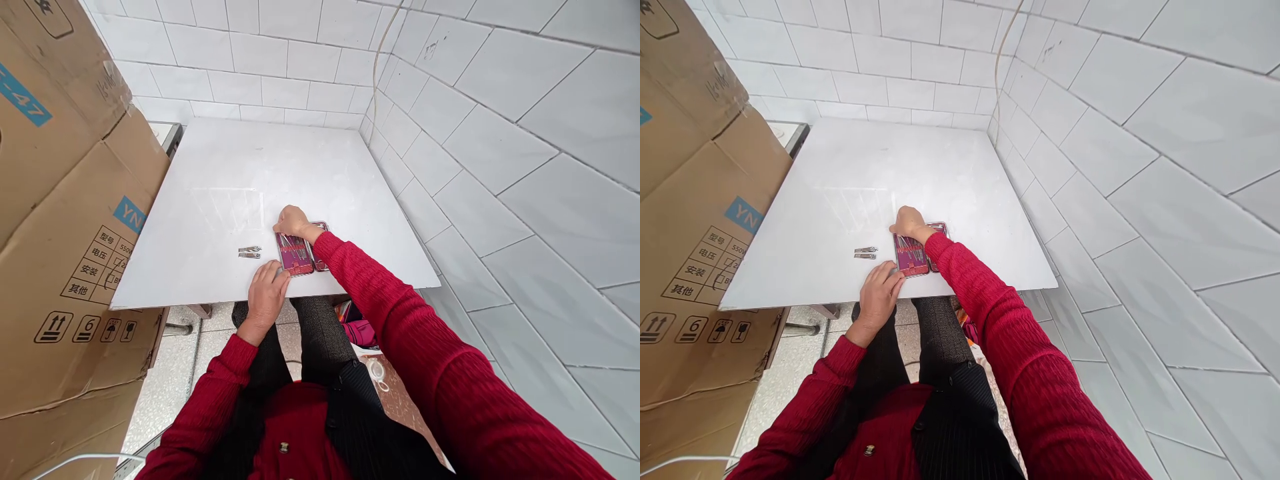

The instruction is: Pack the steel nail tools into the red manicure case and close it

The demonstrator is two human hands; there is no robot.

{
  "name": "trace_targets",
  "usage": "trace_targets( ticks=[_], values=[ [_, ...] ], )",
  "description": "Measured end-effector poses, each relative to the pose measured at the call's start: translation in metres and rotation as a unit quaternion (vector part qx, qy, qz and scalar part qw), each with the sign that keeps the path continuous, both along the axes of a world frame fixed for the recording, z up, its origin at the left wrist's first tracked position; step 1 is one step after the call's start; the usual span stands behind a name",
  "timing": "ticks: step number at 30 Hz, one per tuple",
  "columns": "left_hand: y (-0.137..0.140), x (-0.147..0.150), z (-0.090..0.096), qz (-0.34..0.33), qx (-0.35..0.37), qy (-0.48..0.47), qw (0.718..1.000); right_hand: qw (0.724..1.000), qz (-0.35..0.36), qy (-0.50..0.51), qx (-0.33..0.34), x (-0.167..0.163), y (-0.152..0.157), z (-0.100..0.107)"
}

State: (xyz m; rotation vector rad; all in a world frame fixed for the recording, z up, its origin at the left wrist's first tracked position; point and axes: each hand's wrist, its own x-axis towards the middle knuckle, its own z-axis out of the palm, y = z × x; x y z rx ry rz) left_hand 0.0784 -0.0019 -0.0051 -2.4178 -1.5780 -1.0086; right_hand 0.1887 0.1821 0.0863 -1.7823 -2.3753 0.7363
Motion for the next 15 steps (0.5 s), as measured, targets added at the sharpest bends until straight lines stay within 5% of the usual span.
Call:
trace_targets(
  ticks=[7, 15],
  values=[
    [-0.002, 0.000, 0.000, 0.006, 0.014, 0.007, 1.000, 0.996, 0.045, -0.006, 0.071, -0.017, 0.021, 0.017],
    [-0.001, 0.000, -0.004, 0.012, 0.036, 0.002, 0.999, 0.966, 0.219, -0.125, 0.061, -0.075, 0.006, 0.019]
  ],
)
